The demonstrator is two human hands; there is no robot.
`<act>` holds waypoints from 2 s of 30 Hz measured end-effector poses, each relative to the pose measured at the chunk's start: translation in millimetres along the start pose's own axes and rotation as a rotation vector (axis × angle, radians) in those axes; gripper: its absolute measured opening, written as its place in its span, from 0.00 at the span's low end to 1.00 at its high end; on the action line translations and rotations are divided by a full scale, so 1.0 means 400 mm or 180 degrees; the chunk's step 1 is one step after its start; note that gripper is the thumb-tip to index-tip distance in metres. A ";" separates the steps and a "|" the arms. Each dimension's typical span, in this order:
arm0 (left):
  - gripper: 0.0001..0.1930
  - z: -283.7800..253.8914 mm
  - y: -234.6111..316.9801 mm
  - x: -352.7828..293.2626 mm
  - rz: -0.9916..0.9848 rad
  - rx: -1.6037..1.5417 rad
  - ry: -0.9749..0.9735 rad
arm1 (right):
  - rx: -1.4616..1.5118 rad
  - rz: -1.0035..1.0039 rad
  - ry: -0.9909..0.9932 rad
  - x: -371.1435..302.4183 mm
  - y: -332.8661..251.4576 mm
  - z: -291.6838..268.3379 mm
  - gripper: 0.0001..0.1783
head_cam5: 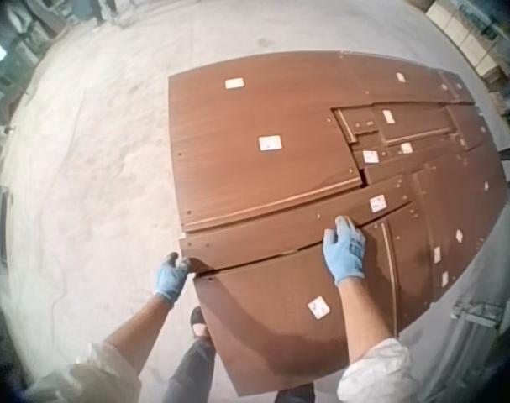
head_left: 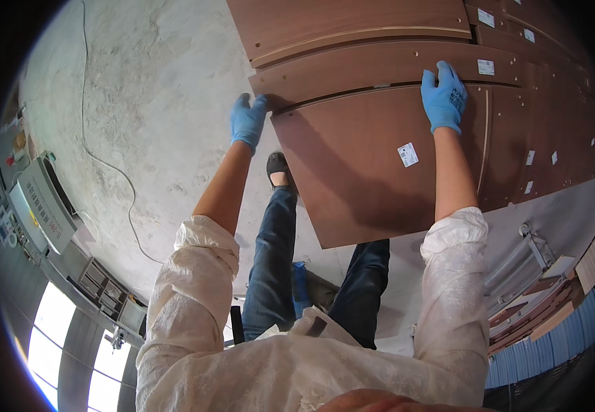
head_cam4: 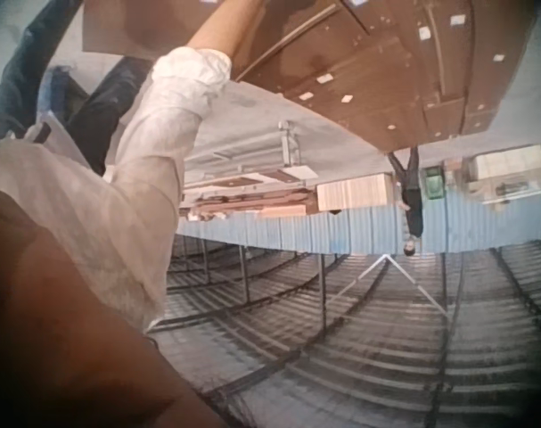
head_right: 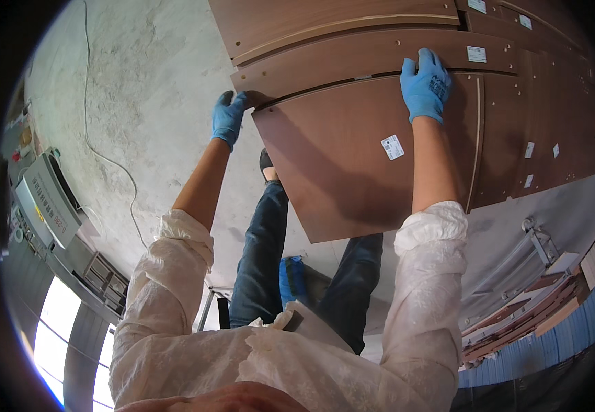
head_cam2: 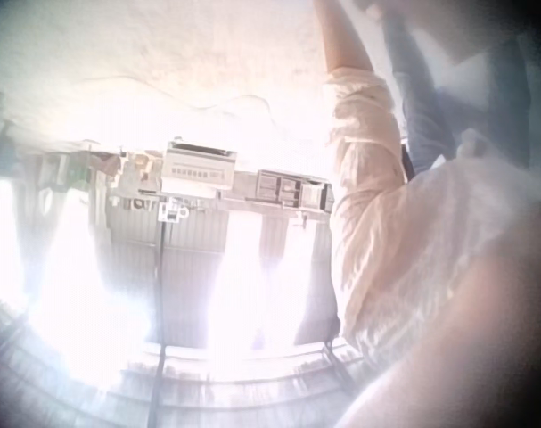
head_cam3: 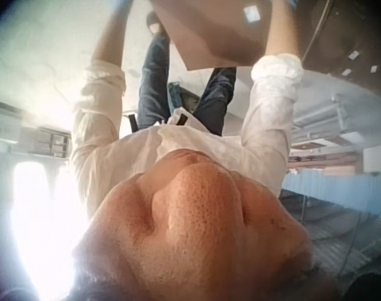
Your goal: The person picks up brown wood panels from a table and stacks them on a pile on the floor. The person handles the panels one at a time, placing them carefully on top of each other.
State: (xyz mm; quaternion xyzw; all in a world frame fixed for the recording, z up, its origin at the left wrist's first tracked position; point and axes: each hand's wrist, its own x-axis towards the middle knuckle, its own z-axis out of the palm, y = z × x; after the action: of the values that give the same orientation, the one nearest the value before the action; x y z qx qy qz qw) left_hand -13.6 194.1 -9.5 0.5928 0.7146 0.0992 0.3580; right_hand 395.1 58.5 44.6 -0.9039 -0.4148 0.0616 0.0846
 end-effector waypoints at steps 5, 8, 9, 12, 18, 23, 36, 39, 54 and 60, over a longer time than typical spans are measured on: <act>0.14 0.043 -0.011 -0.022 -0.0580 -0.1512 -0.0612 | -0.0681 -0.0387 -0.0154 0.011 0.018 0.079 0.41; 0.14 0.043 0.003 -0.024 -0.0554 -0.1393 -0.0575 | -0.0908 -0.0260 -0.0412 0.017 0.025 0.110 0.46; 0.14 0.042 0.007 -0.027 -0.0603 -0.1349 -0.0564 | -0.0966 -0.0239 -0.0415 0.019 0.028 0.115 0.47; 0.13 0.041 0.019 -0.040 -0.0596 -0.1112 -0.0613 | -0.1119 -0.0192 -0.0493 0.023 0.037 0.115 0.47; 0.15 0.041 0.027 -0.046 -0.0560 -0.0876 -0.0700 | -0.1144 -0.0186 -0.0586 0.029 0.047 0.098 0.47; 0.16 0.050 0.020 -0.036 -0.0539 -0.1008 -0.0707 | -0.1223 -0.0183 -0.0654 0.036 0.049 0.091 0.47; 0.09 0.037 0.031 -0.034 -0.0896 -0.1759 -0.0869 | -0.1188 -0.0186 -0.0516 0.029 0.061 0.119 0.47; 0.09 0.030 0.022 -0.038 -0.0818 -0.1781 -0.0906 | -0.1096 -0.0271 -0.0428 0.022 0.066 0.127 0.47; 0.11 0.042 0.005 -0.021 -0.1114 -0.1334 -0.0926 | -0.0647 -0.0117 -0.0371 0.019 0.059 0.109 0.46; 0.10 0.041 -0.007 -0.022 -0.0946 -0.1592 -0.0967 | -0.0729 -0.0156 -0.0331 0.017 0.060 0.110 0.46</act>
State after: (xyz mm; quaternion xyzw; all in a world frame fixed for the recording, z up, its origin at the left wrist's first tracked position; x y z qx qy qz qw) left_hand -5.1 180.5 -19.7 0.3837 0.6852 0.1287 0.6056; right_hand 409.3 52.7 -3.4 -0.8928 -0.4449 0.0584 -0.0394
